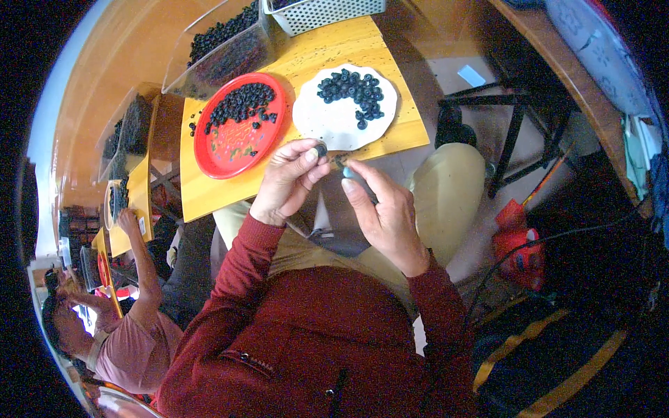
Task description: Removing stems and cleaning small dark berries on a table using a small tool.
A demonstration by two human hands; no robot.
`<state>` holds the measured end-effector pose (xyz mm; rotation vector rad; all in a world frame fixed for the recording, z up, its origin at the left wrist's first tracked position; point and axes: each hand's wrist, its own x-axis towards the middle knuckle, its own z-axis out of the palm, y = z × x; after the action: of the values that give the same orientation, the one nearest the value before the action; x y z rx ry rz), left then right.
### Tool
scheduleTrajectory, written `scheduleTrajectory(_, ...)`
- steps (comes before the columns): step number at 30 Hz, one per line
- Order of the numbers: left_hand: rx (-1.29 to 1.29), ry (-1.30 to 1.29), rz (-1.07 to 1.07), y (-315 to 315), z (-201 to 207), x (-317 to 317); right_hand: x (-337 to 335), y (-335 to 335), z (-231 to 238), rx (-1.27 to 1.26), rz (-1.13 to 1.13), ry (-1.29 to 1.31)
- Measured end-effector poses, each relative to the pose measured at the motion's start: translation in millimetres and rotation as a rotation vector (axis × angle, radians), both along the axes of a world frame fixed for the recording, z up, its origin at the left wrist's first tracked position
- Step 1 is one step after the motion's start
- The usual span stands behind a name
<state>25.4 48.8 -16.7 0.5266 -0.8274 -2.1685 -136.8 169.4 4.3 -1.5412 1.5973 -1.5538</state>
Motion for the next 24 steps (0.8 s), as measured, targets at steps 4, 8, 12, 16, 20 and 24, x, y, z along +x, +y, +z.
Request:
scheduleTrajectory(4, 0.002, 0.024, -0.041, 5.6, 0.6, 2.7, 6.2, -1.5, 7.3, 0.033, 0.038, -0.013)
scheduleTrajectory(8, -0.024, 0.042, -0.06, 9.7, 4.5, 3.9, 7.2, -2.8, 8.9, 0.037, 0.064, -0.017)
scheduleTrajectory(12, -0.069, 0.059, -0.072, 13.8, 8.2, 3.3, 6.0, -0.9, 10.2, 0.02, 0.066, -0.019)
scheduleTrajectory(16, -0.053, 0.073, -0.056, 17.6, 9.8, 2.0, 3.3, -1.4, 5.3, -0.02, 0.064, -0.014)
scheduleTrajectory(20, -0.042, 0.103, -0.074, 23.0, 11.8, -0.1, -1.2, 0.6, 8.8, -0.026, 0.102, -0.018)
scheduleTrajectory(24, -0.074, 0.127, -0.093, 34.0, 22.5, -0.5, -4.8, 0.7, 2.0, -0.005, 0.015, 0.012)
